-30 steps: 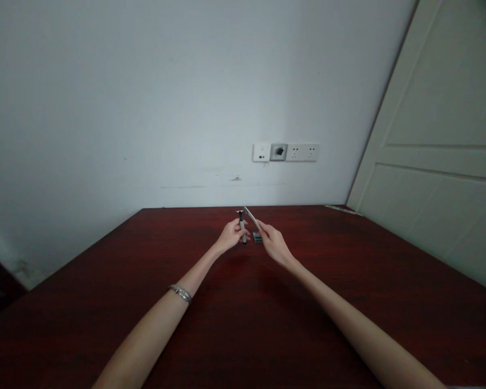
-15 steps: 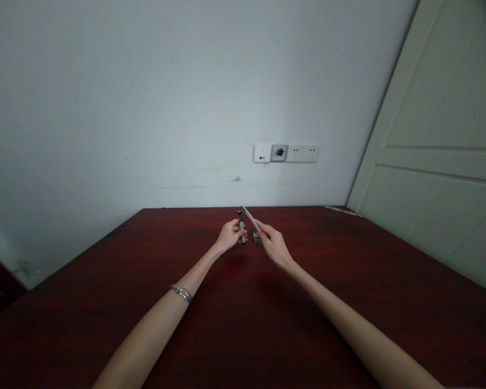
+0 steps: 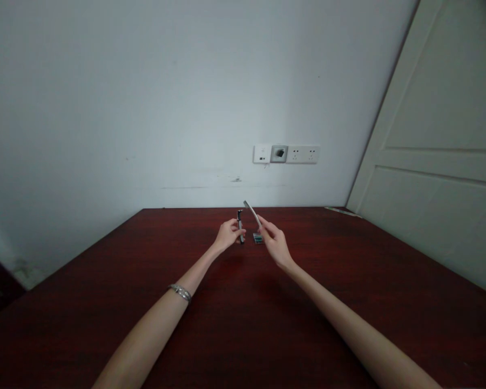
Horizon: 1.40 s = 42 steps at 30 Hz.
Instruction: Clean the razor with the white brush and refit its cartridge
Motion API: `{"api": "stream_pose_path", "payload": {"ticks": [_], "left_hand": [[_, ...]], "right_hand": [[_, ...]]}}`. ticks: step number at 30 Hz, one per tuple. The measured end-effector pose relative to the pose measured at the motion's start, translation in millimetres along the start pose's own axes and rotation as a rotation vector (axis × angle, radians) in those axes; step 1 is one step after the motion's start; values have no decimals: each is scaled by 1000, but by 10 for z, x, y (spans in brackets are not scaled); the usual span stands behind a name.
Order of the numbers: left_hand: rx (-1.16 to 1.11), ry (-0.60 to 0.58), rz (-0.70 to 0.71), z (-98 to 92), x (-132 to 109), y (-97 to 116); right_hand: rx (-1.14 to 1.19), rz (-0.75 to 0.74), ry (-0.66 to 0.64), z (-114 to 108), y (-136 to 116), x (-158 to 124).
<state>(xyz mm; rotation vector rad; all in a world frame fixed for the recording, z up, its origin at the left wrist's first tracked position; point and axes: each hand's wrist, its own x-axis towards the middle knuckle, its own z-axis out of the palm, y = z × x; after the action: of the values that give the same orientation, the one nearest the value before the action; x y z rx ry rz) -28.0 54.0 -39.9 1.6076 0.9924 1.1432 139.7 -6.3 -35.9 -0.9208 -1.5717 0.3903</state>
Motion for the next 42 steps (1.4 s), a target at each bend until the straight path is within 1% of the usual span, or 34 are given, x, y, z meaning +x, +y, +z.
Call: {"api": "stream_pose_path", "payload": {"ticks": [3, 6, 10, 13, 16, 21, 25, 28, 33, 38, 40, 42], "left_hand": [[43, 16, 2, -15, 2, -8], [134, 34, 46, -14, 0, -3], [238, 66, 92, -11, 6, -7], [262, 58, 118, -17, 17, -27], [271, 37, 145, -22, 24, -50], [274, 40, 174, -27, 32, -70], [312, 62, 178, -29, 32, -54], [305, 48, 174, -24, 22, -32], [248, 19, 153, -17, 4, -13], [216, -10, 160, -6, -18, 24], [194, -34, 157, 7, -40, 53], [163, -56, 131, 22, -66, 89]], "right_hand": [[-45, -47, 67, -49, -1, 20], [-90, -87, 34, -86, 29, 20], [-94, -91, -16, -81, 33, -7], [-82, -87, -34, -70, 36, -23], [-86, -68, -42, -77, 94, -26], [-81, -25, 21, -86, 185, -29], [-50, -42, -36, -66, 144, -33], [-45, -33, -54, -82, 152, -17], [-28, -7, 30, -145, 198, 19], [-37, -58, -68, -127, 124, 0], [-57, -63, -75, -126, 119, -4], [-70, -66, -56, -142, 137, 5]]}}
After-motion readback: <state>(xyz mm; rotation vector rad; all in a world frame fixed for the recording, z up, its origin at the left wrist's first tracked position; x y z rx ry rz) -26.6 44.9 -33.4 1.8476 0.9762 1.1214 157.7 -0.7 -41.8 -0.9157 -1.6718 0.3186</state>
